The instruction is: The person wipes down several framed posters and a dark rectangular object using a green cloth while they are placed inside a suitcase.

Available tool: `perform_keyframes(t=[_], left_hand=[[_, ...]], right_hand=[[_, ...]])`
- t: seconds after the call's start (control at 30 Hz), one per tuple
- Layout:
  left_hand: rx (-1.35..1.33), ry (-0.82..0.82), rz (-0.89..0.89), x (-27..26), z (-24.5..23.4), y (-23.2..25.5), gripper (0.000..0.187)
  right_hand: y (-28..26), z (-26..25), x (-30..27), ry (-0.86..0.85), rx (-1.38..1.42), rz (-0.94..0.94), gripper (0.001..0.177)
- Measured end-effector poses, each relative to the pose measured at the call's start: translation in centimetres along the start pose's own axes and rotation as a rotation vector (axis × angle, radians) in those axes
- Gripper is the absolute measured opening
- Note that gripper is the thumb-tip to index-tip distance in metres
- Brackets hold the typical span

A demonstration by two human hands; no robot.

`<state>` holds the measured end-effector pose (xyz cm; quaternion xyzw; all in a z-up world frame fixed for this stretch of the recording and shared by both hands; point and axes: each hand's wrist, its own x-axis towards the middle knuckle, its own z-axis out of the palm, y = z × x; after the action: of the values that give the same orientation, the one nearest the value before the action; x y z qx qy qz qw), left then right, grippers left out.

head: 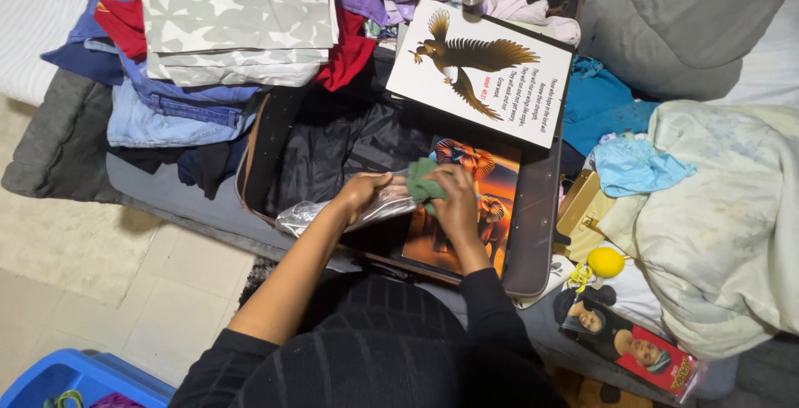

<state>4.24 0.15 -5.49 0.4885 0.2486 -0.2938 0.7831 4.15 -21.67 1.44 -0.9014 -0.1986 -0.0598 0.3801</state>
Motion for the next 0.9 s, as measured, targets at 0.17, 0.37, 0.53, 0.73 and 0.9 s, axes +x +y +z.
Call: perform_keyframes(t=[0.17,0.37,0.53,0.73,0.9], left_hand=[[0.024,0.056,-0.004,0.6,0.8,-0.1,0.035],[-0.027,0.005,0.039,3.4,-1.7,-2.2,0.035],[0.21,0.09,0.04,3.0,-0.6,-1.5,0.039],[0.152,0.082,0.06,1.2,0.5,-0.2,0.039],[0.158,0.031,0.062,1.5,0.5,-0.4,0.041]], right_hand=[[-2.6,1.2,-0.5,-0.05,0.044,-0.119,0.049],[-1.6,1.4,-0.5,0.008,0.038,-0.049,0.051],[-3.2,1.1,-1.3,0.011,-0.041,-0.06,0.051],[-2.5,1.4,-0.9,0.046,0.018,-0.024,0.054],[-1.9,1.3,-1.1,0.12,0.017,0.015,0.049]])
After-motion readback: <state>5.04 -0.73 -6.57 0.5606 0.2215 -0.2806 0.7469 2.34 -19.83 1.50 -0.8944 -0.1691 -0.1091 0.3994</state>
